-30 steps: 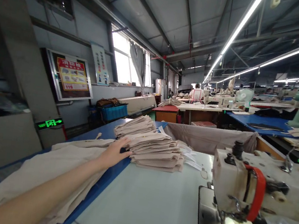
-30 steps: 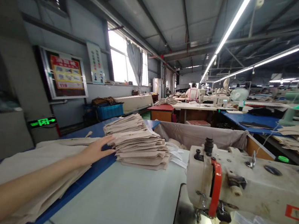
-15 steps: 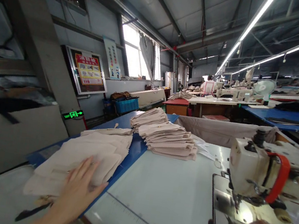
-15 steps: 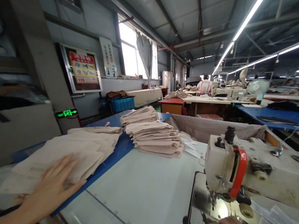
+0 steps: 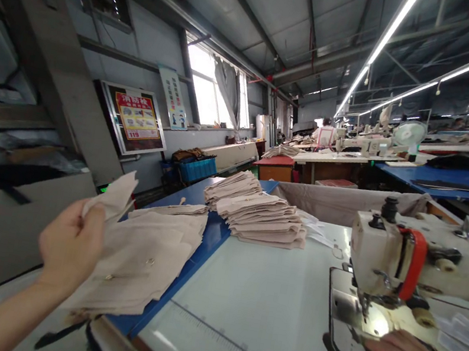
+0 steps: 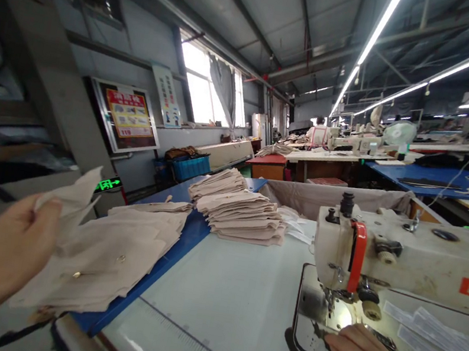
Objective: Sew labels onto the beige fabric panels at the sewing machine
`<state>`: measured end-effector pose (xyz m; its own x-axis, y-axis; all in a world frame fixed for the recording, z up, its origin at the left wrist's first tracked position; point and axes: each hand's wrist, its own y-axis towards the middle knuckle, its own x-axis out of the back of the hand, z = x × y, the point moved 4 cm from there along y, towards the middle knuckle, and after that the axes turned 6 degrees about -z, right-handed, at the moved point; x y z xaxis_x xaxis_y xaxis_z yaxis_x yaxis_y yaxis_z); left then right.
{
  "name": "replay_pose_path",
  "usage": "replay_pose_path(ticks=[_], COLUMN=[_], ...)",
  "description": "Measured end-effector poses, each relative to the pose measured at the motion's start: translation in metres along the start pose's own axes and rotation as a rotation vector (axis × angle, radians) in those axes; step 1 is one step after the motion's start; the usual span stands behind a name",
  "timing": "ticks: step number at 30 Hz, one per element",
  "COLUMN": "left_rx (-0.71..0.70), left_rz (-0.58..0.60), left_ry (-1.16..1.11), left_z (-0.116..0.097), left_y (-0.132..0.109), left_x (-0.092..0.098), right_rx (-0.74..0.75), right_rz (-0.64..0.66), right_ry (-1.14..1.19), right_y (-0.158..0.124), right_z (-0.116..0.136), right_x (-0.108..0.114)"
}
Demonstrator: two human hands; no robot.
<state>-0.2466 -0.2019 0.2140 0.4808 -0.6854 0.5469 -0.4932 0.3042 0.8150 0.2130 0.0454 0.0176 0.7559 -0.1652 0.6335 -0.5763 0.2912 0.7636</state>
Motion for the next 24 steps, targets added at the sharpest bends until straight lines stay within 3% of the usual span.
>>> replay_pose_path(ticks=[1,3,6,8,10,12,15,18,21,24], left_rx=[0.014,-0.084,-0.390,-0.523,-0.553,-0.504,-0.433,-0.453,-0.507,-0.590], left_rz=[-0.070,-0.005,0.364,0.606,0.811,0.939,1.008,1.050,1.087,1.012], left_ry=[-0.004,-0.067,-0.242,-0.304,-0.362,-0.430,-0.534,-0.637,-0.802,-0.942], left_z=[-0.016,-0.056,-0.123,-0.161,-0.193,-0.218,-0.248,-0.268,-0.280,-0.278], left_y=[-0.004,-0.024,-0.082,-0.128,-0.163,-0.181,-0.186,-0.192,-0.204,-0.204], left_x=[0.008,0.009,-0.018,-0.039,-0.056,-0.068,-0.076,-0.075,-0.067,-0.061], right_rx=[-0.014,-0.055,-0.132,-0.179,-0.208,-0.202,-0.182,-0.169,-0.148,-0.187], right_rz=[0.010,0.050,0.153,0.222,0.260,0.260,0.188,0.177,0.223,0.183], right_ry=[0.004,0.015,0.033,0.038,0.043,0.052,0.070,0.168,0.289,0.334], right_y=[0.000,0.000,0.002,0.004,0.007,0.011,0.018,0.025,0.028,0.027], right_z=[0.000,0.000,0.001,0.002,0.004,0.008,0.018,0.030,0.036,0.030], right_x=[0.000,-0.002,-0.003,-0.002,-0.001,0.001,0.005,0.003,-0.003,-0.005])
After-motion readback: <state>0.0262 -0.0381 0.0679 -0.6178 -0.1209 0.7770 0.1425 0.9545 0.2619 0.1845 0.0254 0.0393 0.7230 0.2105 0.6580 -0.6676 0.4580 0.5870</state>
